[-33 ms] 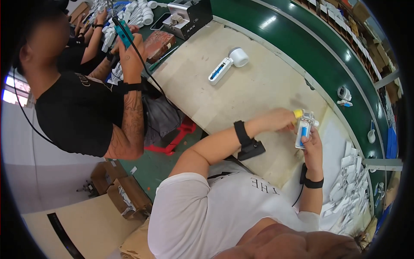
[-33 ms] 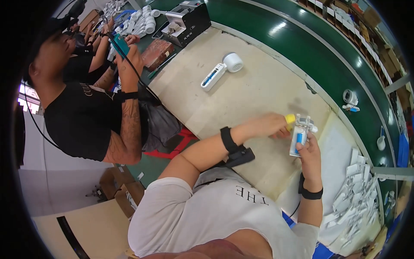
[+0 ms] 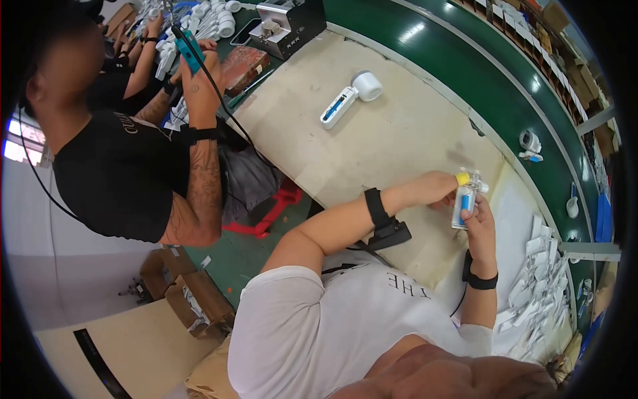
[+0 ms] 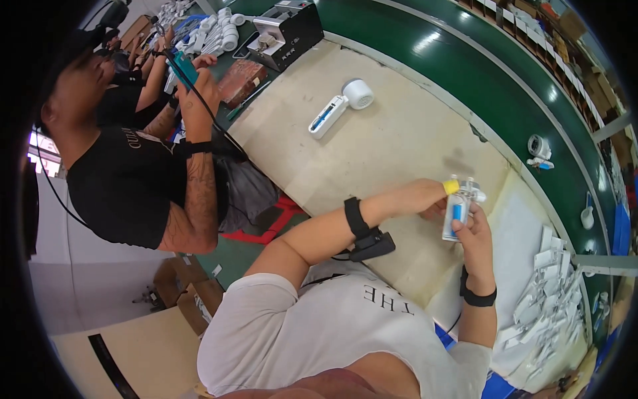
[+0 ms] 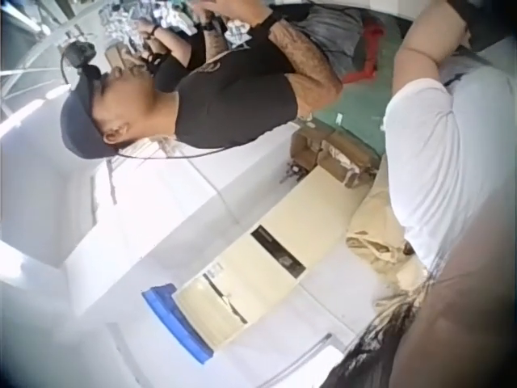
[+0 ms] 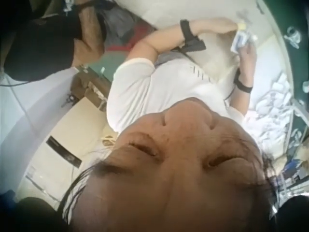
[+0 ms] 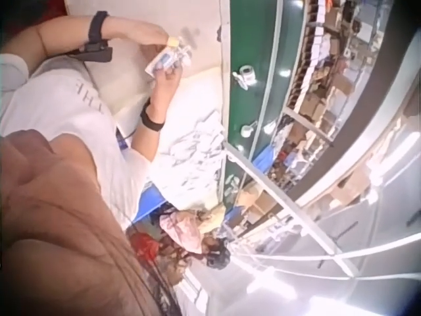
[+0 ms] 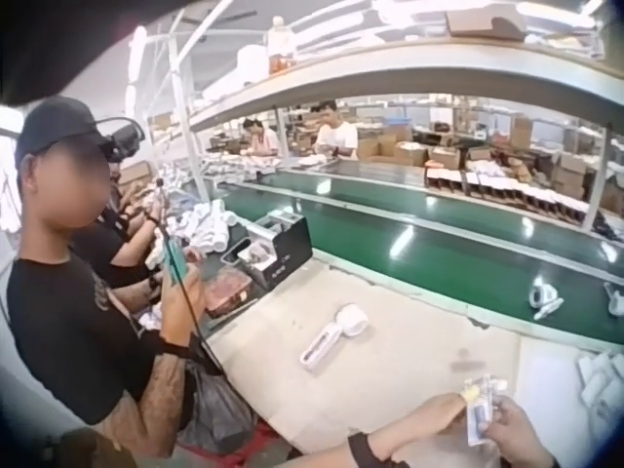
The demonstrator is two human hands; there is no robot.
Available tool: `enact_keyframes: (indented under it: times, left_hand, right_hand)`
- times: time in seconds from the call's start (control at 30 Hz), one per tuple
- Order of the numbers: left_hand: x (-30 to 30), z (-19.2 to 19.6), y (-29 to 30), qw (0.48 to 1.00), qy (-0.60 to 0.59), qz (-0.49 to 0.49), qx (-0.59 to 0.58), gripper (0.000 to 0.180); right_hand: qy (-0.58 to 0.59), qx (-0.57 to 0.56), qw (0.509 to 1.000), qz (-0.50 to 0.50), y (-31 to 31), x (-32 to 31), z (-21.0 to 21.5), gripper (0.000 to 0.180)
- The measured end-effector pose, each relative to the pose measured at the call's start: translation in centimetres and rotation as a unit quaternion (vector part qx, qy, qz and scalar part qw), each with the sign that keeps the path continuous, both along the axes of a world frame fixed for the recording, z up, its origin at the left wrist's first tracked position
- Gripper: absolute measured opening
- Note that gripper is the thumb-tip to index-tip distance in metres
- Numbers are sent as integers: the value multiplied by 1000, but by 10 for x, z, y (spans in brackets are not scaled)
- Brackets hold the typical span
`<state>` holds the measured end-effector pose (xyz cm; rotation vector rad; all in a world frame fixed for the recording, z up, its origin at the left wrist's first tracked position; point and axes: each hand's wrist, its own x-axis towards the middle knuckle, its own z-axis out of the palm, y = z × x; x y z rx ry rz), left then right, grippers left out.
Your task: The person assembles handheld fans by fitting the fan head into the handle housing, inserting a battery, and snapping on a plastic cover. They repeat this process for multiple units, placing each completed fan onto a conveyor belt.
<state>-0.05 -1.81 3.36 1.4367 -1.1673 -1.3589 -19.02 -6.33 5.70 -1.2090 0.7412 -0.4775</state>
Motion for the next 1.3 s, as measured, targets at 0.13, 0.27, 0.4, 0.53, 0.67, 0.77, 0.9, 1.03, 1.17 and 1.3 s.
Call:
enact_keyframes:
  times: [0.13, 0.27, 0.4, 0.53, 0.67, 0.77, 0.9, 1.03, 1.17, 1.3]
  left_hand:
    - [-45, -4, 2, 963, 248, 84, -62, 25]
    - [-47, -13, 5, 940, 285, 134, -129, 23]
    - [-24, 11, 13, 923, 349, 126, -104, 22]
    - [-28, 12, 13, 907, 419, 5, -46, 26]
    - [-31, 16, 12, 885, 461, -42, -52, 28]
    - [-34, 32, 19, 903, 428, 34, -30, 26]
    - [-27, 20, 15, 952, 298, 30, -56, 19]
    - [-29, 27, 20, 983, 174, -28, -56, 17]
    - [-29, 24, 20, 987, 139, -27, -71, 17]
    - [-28, 19, 19, 990, 110, 5, -83, 13]
  right_hand:
    - [44, -65, 997, 17, 14, 3, 3, 35]
    - [121, -135, 982, 57, 14, -2, 3, 28]
    - [206, -530, 822, -28, -7, -37, -15, 50]
    - [100, -535, 836, -69, -10, -27, -3, 79]
    - [2, -232, 972, 33, 5, -23, -11, 96]
    - [35, -264, 964, -16, 1, -28, -11, 88]
    - [91, -769, 626, -94, -27, -42, -3, 66]
    - [71, -753, 649, -78, -35, -34, 5, 52]
    - [99, -763, 634, -77, -31, -33, 2, 44]
    - [128, -790, 597, -55, -24, -33, 11, 43]
